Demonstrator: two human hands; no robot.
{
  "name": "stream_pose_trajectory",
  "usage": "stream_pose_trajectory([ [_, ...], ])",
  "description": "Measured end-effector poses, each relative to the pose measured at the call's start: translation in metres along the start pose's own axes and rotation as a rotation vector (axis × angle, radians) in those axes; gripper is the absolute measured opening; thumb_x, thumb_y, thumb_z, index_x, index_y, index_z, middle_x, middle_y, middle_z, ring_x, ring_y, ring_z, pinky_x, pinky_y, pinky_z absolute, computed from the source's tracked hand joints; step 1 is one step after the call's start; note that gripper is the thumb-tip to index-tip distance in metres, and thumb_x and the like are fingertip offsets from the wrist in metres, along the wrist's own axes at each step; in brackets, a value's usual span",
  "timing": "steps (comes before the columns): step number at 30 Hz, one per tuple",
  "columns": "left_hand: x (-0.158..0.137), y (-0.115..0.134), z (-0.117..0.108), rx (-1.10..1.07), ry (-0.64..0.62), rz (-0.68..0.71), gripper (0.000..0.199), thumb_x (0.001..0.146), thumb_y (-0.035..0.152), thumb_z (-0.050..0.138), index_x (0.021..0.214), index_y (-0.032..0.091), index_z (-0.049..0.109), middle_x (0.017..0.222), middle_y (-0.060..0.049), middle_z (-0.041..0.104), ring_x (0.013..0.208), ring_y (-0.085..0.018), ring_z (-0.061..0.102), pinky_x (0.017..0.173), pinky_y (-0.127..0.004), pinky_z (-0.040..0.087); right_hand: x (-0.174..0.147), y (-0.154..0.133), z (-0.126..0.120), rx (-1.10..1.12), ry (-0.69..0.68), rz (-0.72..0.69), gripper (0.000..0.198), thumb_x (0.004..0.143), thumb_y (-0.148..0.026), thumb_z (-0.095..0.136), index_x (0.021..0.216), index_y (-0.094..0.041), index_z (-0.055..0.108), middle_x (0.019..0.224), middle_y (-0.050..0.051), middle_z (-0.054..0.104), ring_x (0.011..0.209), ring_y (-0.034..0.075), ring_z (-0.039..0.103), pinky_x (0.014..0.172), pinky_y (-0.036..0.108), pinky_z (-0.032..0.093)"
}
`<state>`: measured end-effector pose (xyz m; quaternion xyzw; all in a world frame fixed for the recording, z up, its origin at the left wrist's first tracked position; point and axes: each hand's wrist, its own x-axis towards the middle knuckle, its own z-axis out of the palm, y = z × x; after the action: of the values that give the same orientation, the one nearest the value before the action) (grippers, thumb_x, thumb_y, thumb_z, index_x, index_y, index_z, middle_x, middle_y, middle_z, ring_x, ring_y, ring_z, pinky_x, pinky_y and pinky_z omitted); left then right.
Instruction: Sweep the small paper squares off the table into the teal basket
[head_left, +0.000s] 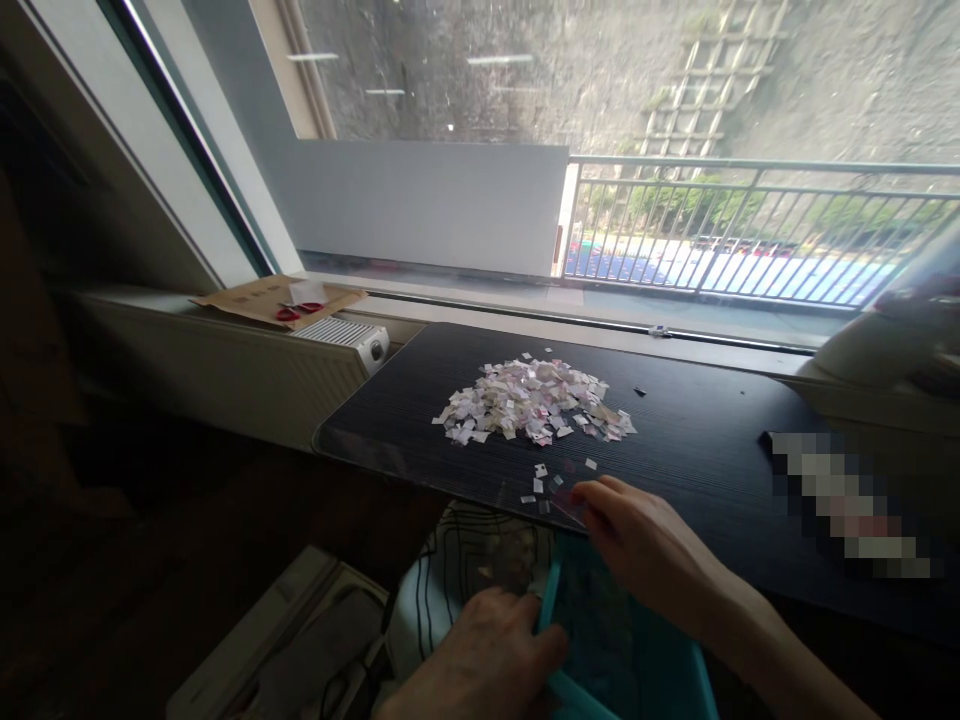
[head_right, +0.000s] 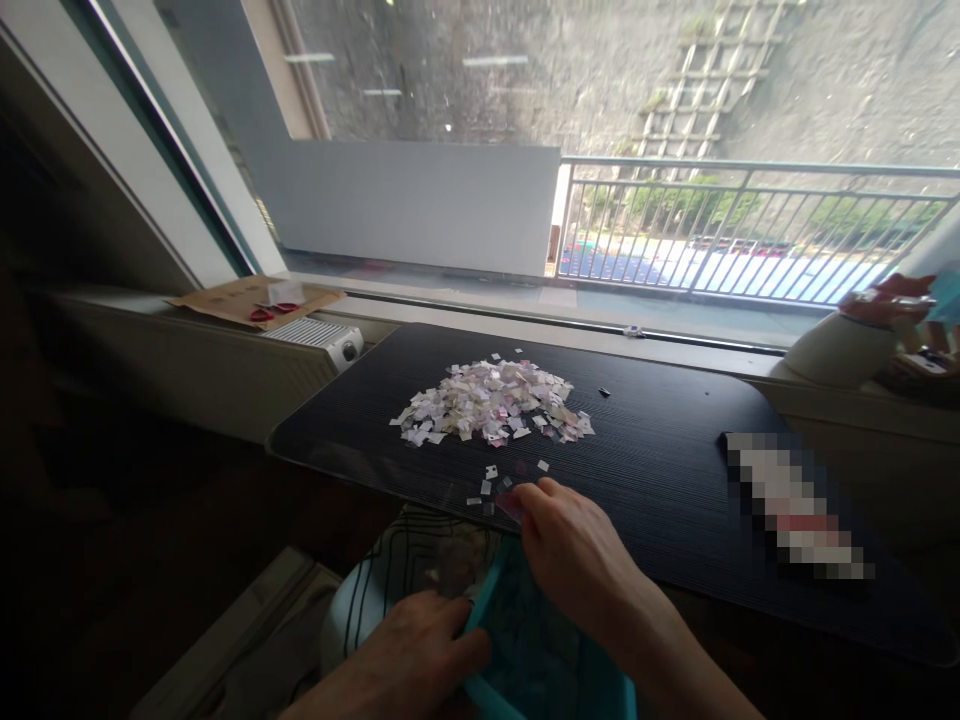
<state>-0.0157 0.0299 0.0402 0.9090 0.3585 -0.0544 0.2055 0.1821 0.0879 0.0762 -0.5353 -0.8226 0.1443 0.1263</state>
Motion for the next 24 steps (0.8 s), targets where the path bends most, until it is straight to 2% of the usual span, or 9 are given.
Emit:
stream_pose_trajectory([
  [6,0.0,-0.001,0.0,0.001,0.013,0.004,0.02,0.078,0.026,0.069,0.092,0.02,0.056,0.095,-0.004,0.06,0.083,-0.025,0.059,0.071,-0.033,0.046,0.012,0.007,0.001,-0.034,0.058,0.049,0.028,0.089,-0.018,0.039,0.106,-0.019,0.061,0.094,0.006,0.062,0.08,0.016,0.059,0.067,0.025,0.038],
  [13,-0.002,-0.003,0.003,-0.027,0.052,0.023,0.02,0.078,0.027,0.069,0.092,0.022,0.055,0.095,-0.003,0.06,0.084,-0.024,0.059,0.072,-0.032,0.046,-0.003,-0.018,0.003,0.015,-0.045,-0.012,0.027,0.09,-0.018,0.038,0.1,-0.021,0.063,0.084,0.004,0.062,0.074,0.015,0.058,0.065,0.024,0.038],
  [19,-0.005,-0.003,0.002,-0.004,0.065,0.026,0.021,0.079,0.03,0.068,0.093,0.021,0.056,0.097,-0.003,0.06,0.087,-0.025,0.059,0.072,-0.032,0.047,0.004,-0.025,0.006,0.012,-0.003,-0.025,0.029,0.09,-0.017,0.038,0.105,-0.021,0.063,0.088,0.004,0.061,0.079,0.015,0.058,0.069,0.025,0.038],
  [24,-0.004,-0.003,0.0,0.004,0.041,0.018,0.015,0.082,0.027,0.064,0.092,0.02,0.056,0.095,-0.004,0.061,0.086,-0.025,0.06,0.073,-0.033,0.047,0.007,-0.027,0.005,0.03,-0.051,-0.066,0.028,0.091,-0.019,0.038,0.101,-0.022,0.064,0.083,0.003,0.06,0.074,0.014,0.057,0.064,0.024,0.038],
])
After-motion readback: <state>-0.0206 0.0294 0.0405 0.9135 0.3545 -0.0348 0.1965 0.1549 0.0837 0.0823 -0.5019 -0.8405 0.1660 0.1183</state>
